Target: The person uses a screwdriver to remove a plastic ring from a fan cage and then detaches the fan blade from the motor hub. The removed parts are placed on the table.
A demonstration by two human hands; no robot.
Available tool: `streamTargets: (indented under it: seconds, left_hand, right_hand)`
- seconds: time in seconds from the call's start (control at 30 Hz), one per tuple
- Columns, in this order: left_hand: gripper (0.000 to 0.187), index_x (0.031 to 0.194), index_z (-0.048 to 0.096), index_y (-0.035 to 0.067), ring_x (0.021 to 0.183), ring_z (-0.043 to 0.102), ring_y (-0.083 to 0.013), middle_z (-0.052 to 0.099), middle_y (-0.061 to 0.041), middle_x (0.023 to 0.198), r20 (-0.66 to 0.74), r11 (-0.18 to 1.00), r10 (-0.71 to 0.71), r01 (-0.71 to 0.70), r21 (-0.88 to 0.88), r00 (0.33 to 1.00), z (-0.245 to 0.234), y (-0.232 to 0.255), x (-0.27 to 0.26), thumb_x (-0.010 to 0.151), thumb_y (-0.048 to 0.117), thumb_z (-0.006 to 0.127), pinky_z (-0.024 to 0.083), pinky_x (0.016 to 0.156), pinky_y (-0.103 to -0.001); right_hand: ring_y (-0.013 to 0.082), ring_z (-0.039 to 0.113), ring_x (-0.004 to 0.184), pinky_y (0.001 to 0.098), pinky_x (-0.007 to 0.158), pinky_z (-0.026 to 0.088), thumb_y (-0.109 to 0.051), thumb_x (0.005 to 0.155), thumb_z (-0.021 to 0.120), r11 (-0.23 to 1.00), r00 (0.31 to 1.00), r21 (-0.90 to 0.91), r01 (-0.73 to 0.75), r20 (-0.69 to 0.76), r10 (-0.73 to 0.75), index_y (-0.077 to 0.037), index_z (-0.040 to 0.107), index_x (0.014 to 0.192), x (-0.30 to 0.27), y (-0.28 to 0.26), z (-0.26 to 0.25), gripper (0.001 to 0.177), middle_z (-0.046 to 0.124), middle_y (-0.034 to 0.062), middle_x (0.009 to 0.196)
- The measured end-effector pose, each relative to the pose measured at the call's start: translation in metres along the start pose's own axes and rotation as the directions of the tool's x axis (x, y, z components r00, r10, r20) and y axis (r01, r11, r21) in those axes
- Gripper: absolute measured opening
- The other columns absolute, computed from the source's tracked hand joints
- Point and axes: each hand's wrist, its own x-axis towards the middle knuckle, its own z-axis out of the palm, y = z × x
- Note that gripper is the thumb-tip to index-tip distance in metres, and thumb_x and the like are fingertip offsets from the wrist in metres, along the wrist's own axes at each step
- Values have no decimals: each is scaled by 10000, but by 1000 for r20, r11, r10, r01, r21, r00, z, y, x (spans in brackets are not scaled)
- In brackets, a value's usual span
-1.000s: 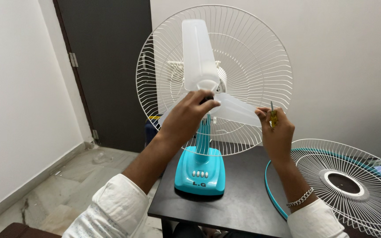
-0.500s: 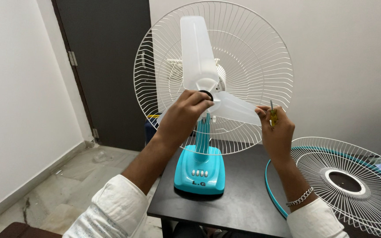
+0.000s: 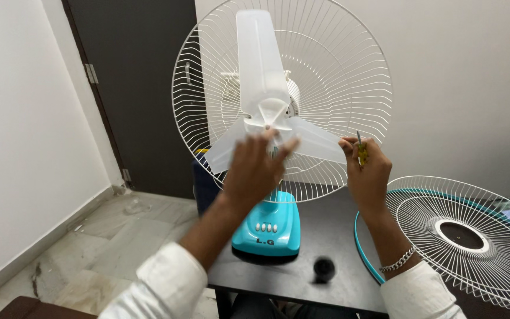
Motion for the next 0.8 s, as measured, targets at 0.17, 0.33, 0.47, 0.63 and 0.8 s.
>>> streamTargets:
  seconds: [0.17, 0.33, 0.47, 0.63, 0.8]
  left_hand:
    - [632, 1459, 467, 427, 1396, 473, -310, 462, -28, 1570, 160, 838, 456, -361, -409, 876, 11, 101, -65, 872, 522, 680, 342, 1164, -664]
    - [706, 1520, 474, 482, 1580, 319, -383, 349, -36, 1716, 270, 798, 476, -282, -533, 837, 12, 179, -99, 864, 725, 565, 229, 1217, -715]
    - [635, 1488, 500, 456, 1513, 308, -436, 399, -81, 1632, 394, 799, 430, -139, -585, 812, 33, 196, -114, 911, 717, 546, 199, 1078, -811]
    - [717, 1464, 570, 305, 1391, 508, -369, 564, -111, 1511, 497, 807, 350, 14, -591, 794, 52, 192, -125, 880, 719, 528, 335, 1056, -755]
    - [547, 1369, 638, 188, 1193, 628, -300, 679, -89, 1305, 487, 781, 265, 112, -615, 832, 51, 161, -103, 932, 515, 622, 467, 996, -545]
  right_hand:
    - [180, 744, 868, 316, 708, 567, -114, 1045, 722, 999, 999, -17, -51, 14, 51, -4, 514, 842, 0, -2, -3, 311, 774, 129, 1010]
    - [215, 749, 897, 333, 743, 575, -112, 1029, 739, 998, 1000, -59, 12, 25, -10, -2, 600, 892, -4, -1, -4, 224, 765, 140, 1016]
    - [205, 768, 966, 369, 842, 558, -134, 1026, 746, 993, 996, -90, 80, 43, -76, -38, 512, 790, -11, 4, -7, 345, 777, 87, 1025]
    - [150, 727, 908, 430, 1022, 419, -160, 1017, 736, 967, 989, -226, 121, 111, -98, -90, 548, 790, -20, 12, -18, 303, 810, 18, 1040]
    - [143, 664, 860, 384, 980, 427, -193, 1001, 756, 978, 993, -189, 87, 95, -70, -90, 567, 859, -22, 16, -34, 259, 791, 37, 1053]
